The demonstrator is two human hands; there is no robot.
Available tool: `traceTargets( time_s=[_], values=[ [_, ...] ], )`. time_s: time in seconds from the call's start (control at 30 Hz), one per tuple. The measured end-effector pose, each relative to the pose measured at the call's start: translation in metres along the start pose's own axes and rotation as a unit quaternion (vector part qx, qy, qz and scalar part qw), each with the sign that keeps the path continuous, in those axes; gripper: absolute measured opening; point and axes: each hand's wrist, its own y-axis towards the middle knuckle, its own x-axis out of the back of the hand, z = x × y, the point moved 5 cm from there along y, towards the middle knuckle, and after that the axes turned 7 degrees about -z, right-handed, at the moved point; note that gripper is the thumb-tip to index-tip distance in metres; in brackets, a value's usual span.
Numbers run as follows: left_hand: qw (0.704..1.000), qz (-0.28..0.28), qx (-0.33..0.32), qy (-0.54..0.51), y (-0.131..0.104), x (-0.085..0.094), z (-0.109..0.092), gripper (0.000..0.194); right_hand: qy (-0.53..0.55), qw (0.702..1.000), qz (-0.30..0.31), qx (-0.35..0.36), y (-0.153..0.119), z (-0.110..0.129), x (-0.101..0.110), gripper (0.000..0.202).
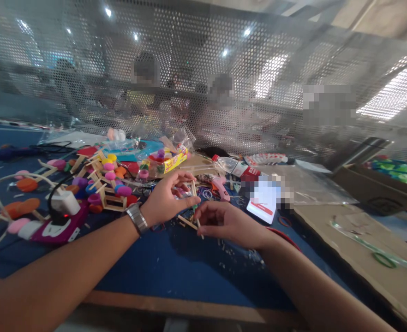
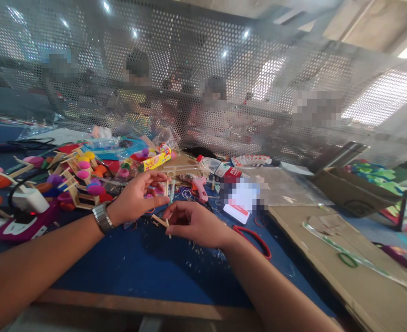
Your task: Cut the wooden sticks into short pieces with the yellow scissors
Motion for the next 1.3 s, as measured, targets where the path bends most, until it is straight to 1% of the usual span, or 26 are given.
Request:
traceTargets(
  time_s=[0.07,0.13,0.2,0.27,0.37,0.5,0.57,0.63,0.67,0.7,0.77,0.83,0.87,0.93,1.0,1.07,1.2,1.3],
  values=[
    [0.999,0.027,-0.028,0.032,-0.002,-0.002,-0.003,0.049,-0.03,0.999,0.015,-0.018,-0.001,-0.001,-0.006,0.026],
    [0.996,0.043,-0.048,0.065,-0.004,-0.003,-0.005,0.049,-0.038,0.997,0.047,-0.05,-0.003,-0.003,-0.013,0.026],
    [0.993,0.046,-0.064,0.091,-0.005,-0.002,-0.008,0.049,-0.033,0.993,0.082,-0.077,-0.006,-0.006,-0.02,0.027],
    [0.987,0.043,-0.084,0.127,-0.006,-0.002,-0.011,0.051,-0.043,0.991,0.096,-0.083,-0.007,-0.007,-0.026,0.025],
    [0.971,0.052,-0.128,0.194,-0.007,-0.003,-0.016,0.052,-0.104,0.99,0.079,-0.058,-0.007,-0.005,-0.028,0.02],
    [0.943,0.097,-0.174,0.267,-0.01,-0.01,-0.02,0.051,-0.184,0.981,0.06,-0.01,-0.007,0.0,-0.027,0.017],
    [0.928,0.123,-0.178,0.302,-0.01,-0.012,-0.019,0.052,-0.188,0.98,0.068,0.006,-0.008,0.003,-0.028,0.018],
    [0.921,0.14,-0.171,0.322,-0.01,-0.013,-0.017,0.052,-0.16,0.984,0.072,0.022,-0.01,0.006,-0.027,0.015],
    [0.92,0.147,-0.164,0.324,-0.01,-0.013,-0.016,0.051,-0.139,0.988,0.058,0.035,-0.01,0.009,-0.026,0.016],
    [0.92,0.156,-0.158,0.323,-0.009,-0.013,-0.015,0.049,-0.117,0.991,0.029,0.054,-0.01,0.012,-0.022,0.02],
    [0.918,0.18,-0.145,0.323,-0.01,-0.014,-0.011,0.05,-0.073,0.989,-0.068,0.107,-0.011,0.018,-0.01,0.03],
    [0.912,0.204,-0.124,0.335,-0.012,-0.016,-0.007,0.054,-0.03,0.973,-0.174,0.151,-0.013,0.021,0.004,0.037],
    [0.909,0.211,-0.11,0.342,-0.013,-0.017,-0.005,0.056,-0.013,0.963,-0.215,0.159,-0.013,0.019,0.01,0.04],
    [0.908,0.222,-0.083,0.346,-0.016,-0.018,-0.002,0.056,0.01,0.95,-0.267,0.16,-0.013,0.015,0.019,0.042],
    [0.908,0.241,-0.083,0.332,-0.02,-0.022,-0.003,0.055,0.022,0.943,-0.287,0.164,-0.013,0.011,0.023,0.043],
    [0.909,0.264,-0.108,0.304,-0.025,-0.028,-0.007,0.056,0.032,0.938,-0.292,0.182,-0.013,0.011,0.024,0.044],
    [0.914,0.298,-0.158,0.224,-0.033,-0.037,-0.013,0.057,0.033,0.931,-0.285,0.226,-0.016,0.012,0.02,0.044],
    [0.911,0.309,-0.182,0.203,-0.037,-0.041,-0.012,0.056,0.015,0.933,-0.275,0.231,-0.017,0.013,0.018,0.042]
  ],
)
